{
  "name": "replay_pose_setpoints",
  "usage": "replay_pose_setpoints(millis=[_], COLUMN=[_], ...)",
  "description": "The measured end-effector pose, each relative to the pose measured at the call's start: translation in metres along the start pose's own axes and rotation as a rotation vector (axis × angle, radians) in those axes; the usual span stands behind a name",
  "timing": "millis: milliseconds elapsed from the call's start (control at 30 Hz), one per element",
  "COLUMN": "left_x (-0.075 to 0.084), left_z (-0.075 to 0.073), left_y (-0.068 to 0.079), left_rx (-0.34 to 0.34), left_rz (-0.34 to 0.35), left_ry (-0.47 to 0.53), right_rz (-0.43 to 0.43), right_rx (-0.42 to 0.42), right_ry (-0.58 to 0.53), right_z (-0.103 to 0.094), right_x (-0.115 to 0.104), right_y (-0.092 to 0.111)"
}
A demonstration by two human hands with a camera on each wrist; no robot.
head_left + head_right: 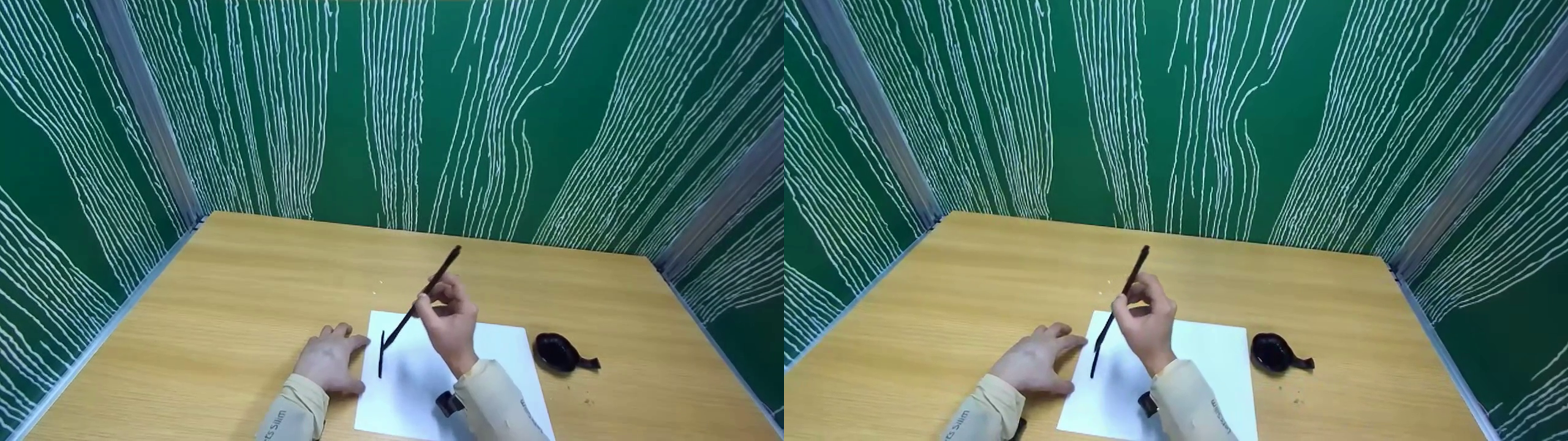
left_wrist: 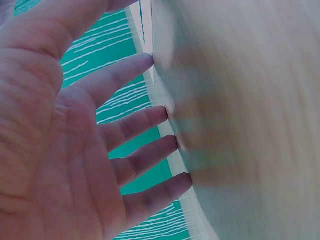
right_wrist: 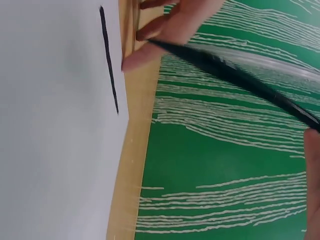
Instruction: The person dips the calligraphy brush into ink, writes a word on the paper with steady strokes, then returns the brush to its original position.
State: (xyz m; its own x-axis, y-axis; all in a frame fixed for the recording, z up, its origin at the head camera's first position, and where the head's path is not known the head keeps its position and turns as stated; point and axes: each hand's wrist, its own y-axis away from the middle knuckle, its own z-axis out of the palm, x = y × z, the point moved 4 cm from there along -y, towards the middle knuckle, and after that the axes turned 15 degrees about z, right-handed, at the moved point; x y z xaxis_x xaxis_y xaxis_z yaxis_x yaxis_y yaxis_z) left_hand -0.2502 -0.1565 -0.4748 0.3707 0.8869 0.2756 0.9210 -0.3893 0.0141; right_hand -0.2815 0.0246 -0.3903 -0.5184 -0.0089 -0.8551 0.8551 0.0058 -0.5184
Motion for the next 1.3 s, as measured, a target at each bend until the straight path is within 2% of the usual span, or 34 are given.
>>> replay_pose_setpoints(millis=[200, 367, 600, 933, 1300], left_x=[0.001, 0.001, 0.001, -0.001, -0.001], left_z=[-0.001, -0.002, -0.001, 0.000, 0.001], left_y=[0.000, -0.001, 0.000, -0.001, -0.001], left_rx=[0.002, 0.002, 0.022, -0.008, -0.007], left_rz=[0.000, 0.000, 0.016, -0.011, -0.010], left_ry=[-0.007, -0.013, -0.010, -0.002, -0.008], right_rz=[-0.051, -0.033, -0.074, -0.075, -0.066], right_rx=[0.043, 0.023, 0.002, -0.008, -0.013], right_ry=[0.052, 0.084, 0.087, 0.082, 0.095], right_z=[-0.004, -0.001, 0.002, 0.004, 0.005], right_x=[0.003, 0.009, 0.012, 0.014, 0.016], right_y=[-0.004, -0.004, -0.002, -0.001, 0.000])
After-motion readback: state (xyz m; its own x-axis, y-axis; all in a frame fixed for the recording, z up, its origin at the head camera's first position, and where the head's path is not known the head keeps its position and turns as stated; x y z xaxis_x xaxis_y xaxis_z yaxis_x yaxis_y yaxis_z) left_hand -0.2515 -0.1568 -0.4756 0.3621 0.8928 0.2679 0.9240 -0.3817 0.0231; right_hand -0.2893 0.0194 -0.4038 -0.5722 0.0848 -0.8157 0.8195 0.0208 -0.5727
